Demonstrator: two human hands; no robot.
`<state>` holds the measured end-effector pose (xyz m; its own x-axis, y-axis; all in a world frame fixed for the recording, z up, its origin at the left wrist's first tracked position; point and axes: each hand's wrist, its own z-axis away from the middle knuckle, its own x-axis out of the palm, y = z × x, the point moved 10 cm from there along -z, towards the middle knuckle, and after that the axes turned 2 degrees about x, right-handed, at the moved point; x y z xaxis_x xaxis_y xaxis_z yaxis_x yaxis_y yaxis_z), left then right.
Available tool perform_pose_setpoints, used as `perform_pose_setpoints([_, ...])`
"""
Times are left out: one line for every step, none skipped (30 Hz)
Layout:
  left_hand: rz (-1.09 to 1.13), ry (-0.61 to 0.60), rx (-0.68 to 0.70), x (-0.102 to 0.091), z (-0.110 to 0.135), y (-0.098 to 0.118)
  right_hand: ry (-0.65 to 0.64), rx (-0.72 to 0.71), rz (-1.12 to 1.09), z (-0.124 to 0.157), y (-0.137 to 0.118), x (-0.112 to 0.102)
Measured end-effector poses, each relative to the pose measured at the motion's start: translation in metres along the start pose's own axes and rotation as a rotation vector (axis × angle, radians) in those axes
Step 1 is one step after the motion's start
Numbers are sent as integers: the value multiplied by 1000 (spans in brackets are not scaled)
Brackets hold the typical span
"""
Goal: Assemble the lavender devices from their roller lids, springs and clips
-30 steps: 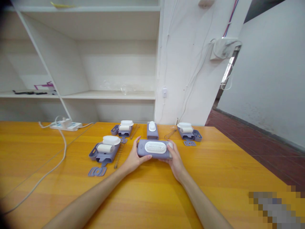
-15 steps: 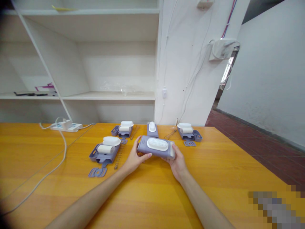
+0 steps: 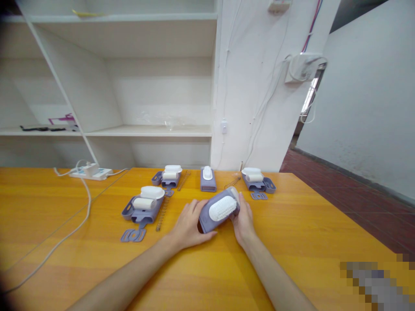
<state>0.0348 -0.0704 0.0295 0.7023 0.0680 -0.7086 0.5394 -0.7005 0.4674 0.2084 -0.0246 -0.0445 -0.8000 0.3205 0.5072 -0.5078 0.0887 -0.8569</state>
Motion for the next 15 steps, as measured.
perform_pose_setpoints([-54, -4, -6, 1, 1, 0, 2, -22, 42, 1, 1, 0])
perform_pose_setpoints([-97, -5, -8, 1, 1, 0, 7, -55, 92, 2, 1, 0])
perform_pose_setpoints([-130, -7, -11, 2, 2, -1, 16, -99, 151, 4, 0, -1])
perform_pose_setpoints([-152, -10, -14, 2, 2, -1, 30, -148, 213, 6, -2, -1])
perform_pose_setpoints([-165, -17, -18, 2, 3, -2, 48, -188, 273, 9, -4, -1])
perform_pose_setpoints([-173, -26, -22, 3, 3, -2, 67, -210, 326, 11, -5, -1])
perform_pose_setpoints([-175, -42, -24, 4, 3, -2, 76, -213, 366, 12, -5, -1])
perform_pose_setpoints([-172, -66, -20, 7, 3, -1, 74, -202, 391, 12, -4, 0])
perform_pose_setpoints([-165, -99, -6, 10, 4, 0, 62, -181, 403, 12, -2, 1])
perform_pose_setpoints([-156, -138, 17, 15, 4, 3, 42, -155, 410, 11, 0, 3])
perform_pose_setpoints([-148, -178, 46, 20, 5, 6, 15, -131, 420, 10, 1, 6])
perform_pose_setpoints([-142, -213, 76, 24, 7, 10, -18, -114, 434, 9, 2, 9])
perform_pose_setpoints([-138, -237, 101, 28, 8, 13, -55, -107, 453, 8, 2, 13])
perform_pose_setpoints([-135, -250, 118, 30, 9, 15, -93, -108, 478, 7, 2, 17])
perform_pose_setpoints([-131, -252, 127, 32, 10, 16, -126, -115, 505, 6, 1, 21])
